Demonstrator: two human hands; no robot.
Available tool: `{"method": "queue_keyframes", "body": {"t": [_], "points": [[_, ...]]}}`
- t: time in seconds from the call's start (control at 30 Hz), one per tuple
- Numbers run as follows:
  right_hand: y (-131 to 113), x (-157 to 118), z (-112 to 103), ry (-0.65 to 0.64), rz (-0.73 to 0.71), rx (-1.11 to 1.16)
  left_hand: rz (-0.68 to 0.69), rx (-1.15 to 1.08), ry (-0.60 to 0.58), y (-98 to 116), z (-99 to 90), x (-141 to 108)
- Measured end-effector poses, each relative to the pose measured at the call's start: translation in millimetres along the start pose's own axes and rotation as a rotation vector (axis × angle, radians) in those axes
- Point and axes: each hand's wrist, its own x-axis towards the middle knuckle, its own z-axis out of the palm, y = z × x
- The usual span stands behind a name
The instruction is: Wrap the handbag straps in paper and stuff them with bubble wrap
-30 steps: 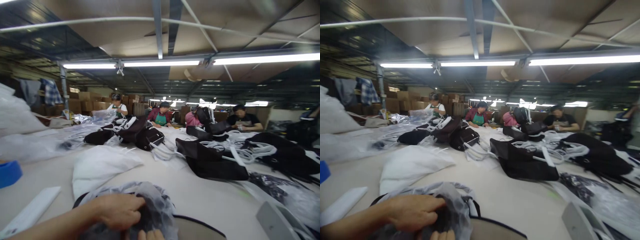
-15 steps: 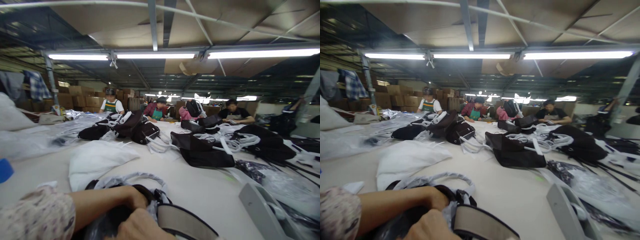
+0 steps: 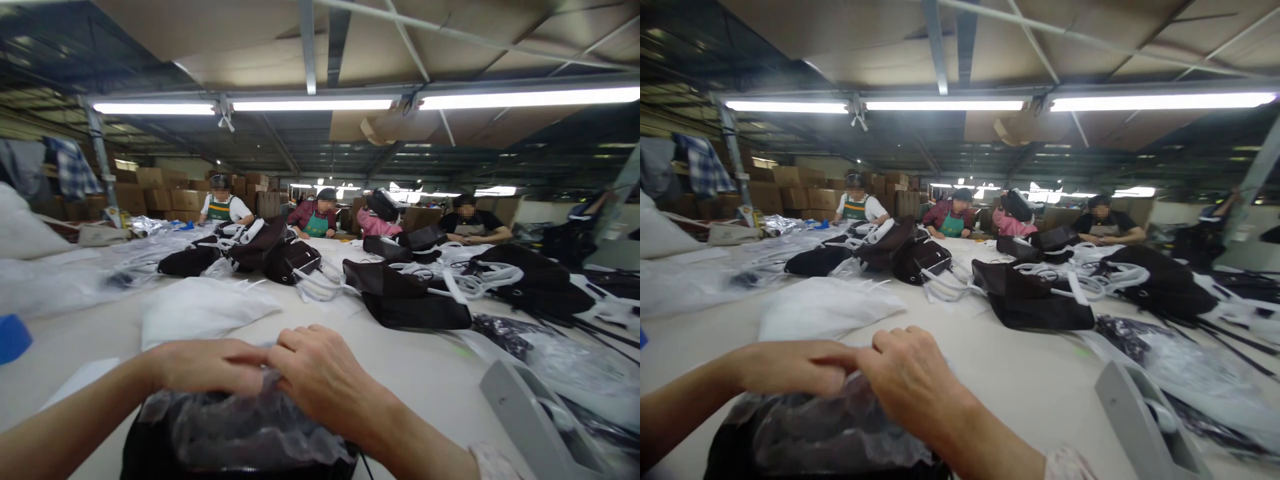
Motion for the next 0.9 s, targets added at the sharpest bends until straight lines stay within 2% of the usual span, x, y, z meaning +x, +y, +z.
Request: {"method": "queue_keyframes", "body": {"t": [0.07,0.13,0.2,0.23,0.27,0.33,0.4,0.43,0.53,0.67,0.7,0.83,0.9], "points": [[0.7,-5.9,13.5,0.107,0.038,-0.028,-0.071,0.014,-0.035,11.6,12.5,-1.9],[1.8,-16.1,19.7,0.267,0.071,0.028,-0.166,0.17,0.067,21.7,30.0,0.4],[3.7,-32.0,14.5,0.418,0.114,0.132,-0.187,0.265,0.158,30.1,45.3,3.3],[4.9,-42.0,8.5,0.441,0.139,0.192,-0.179,0.277,0.166,33.6,50.8,4.4],[6.1,-52.7,1.4,0.414,0.156,0.255,-0.166,0.284,0.16,36.5,54.7,5.4],[8.0,-74.8,-11.2,0.227,0.145,0.362,-0.152,0.304,0.15,40.7,59.1,7.9],[8.9,-93.6,-15.2,0.063,0.069,0.385,-0.154,0.361,0.177,43.6,61.7,12.2],[9.1,-100.6,-13.0,0.039,0.021,0.361,-0.157,0.407,0.196,44.7,63.3,15.0],[10.2,-110.9,5.4,0.045,-0.08,0.257,-0.092,0.583,0.25,47.0,70.0,23.0],[13.5,-111.7,36.9,0.04,-0.117,0.15,0.268,0.72,0.28,43.4,81.5,26.5],[14.1,-112.1,44.1,0.056,-0.124,0.118,0.287,0.724,0.282,41.2,84.3,26.6],[12.0,-116.1,63.9,0.105,-0.05,0.083,0.165,0.677,0.272,34.9,91.7,26.1],[9.4,-117.0,63.8,0.178,0.009,0.104,0.219,0.631,0.256,35.5,90.3,23.4]]}}
